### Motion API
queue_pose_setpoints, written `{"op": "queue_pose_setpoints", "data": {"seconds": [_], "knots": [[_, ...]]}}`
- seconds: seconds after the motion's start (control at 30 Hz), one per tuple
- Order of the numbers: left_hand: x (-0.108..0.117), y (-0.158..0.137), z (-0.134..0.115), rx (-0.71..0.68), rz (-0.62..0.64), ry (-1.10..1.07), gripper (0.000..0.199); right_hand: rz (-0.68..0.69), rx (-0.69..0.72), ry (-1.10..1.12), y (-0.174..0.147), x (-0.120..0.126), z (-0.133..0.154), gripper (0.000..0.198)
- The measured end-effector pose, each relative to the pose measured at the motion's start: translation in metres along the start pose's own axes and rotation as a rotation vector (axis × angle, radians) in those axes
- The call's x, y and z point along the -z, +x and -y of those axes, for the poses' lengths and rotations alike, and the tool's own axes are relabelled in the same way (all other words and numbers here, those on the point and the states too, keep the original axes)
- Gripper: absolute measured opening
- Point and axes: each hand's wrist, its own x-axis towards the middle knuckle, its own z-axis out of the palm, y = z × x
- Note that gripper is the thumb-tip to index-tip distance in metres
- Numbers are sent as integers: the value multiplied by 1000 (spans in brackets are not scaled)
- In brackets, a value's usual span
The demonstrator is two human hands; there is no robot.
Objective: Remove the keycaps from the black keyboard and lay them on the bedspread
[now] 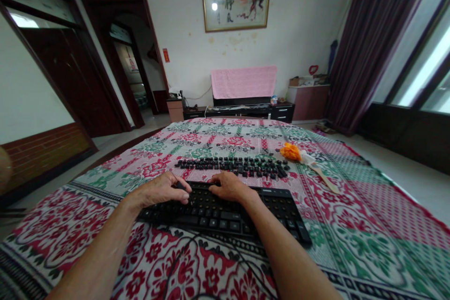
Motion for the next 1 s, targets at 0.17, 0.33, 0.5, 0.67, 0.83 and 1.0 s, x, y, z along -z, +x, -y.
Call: {"op": "queue_pose_setpoints", "data": {"seconds": [0.17, 0.33, 0.5, 0.67, 0.83, 1.0], "knots": [[1, -2, -2, 2, -16, 14, 26, 7, -16, -1, -1, 2, 3, 25], [3, -4, -1, -14, 11, 31, 25, 9, -23, -12, -2, 3, 4, 27], [0, -3, -1, -20, 59, 11, 28, -1, -9, -28, -1, 1, 3, 27], [-10, 4, -1, -18, 11, -12, 28, -16, 2, -23, -1, 1, 3, 27], [-20, 12, 4, 39, -51, -21, 29, -1, -8, -20, -2, 2, 5, 26], [-28, 17, 3, 91, -147, 41, 25, -5, -19, -7, -2, 2, 5, 25]]}}
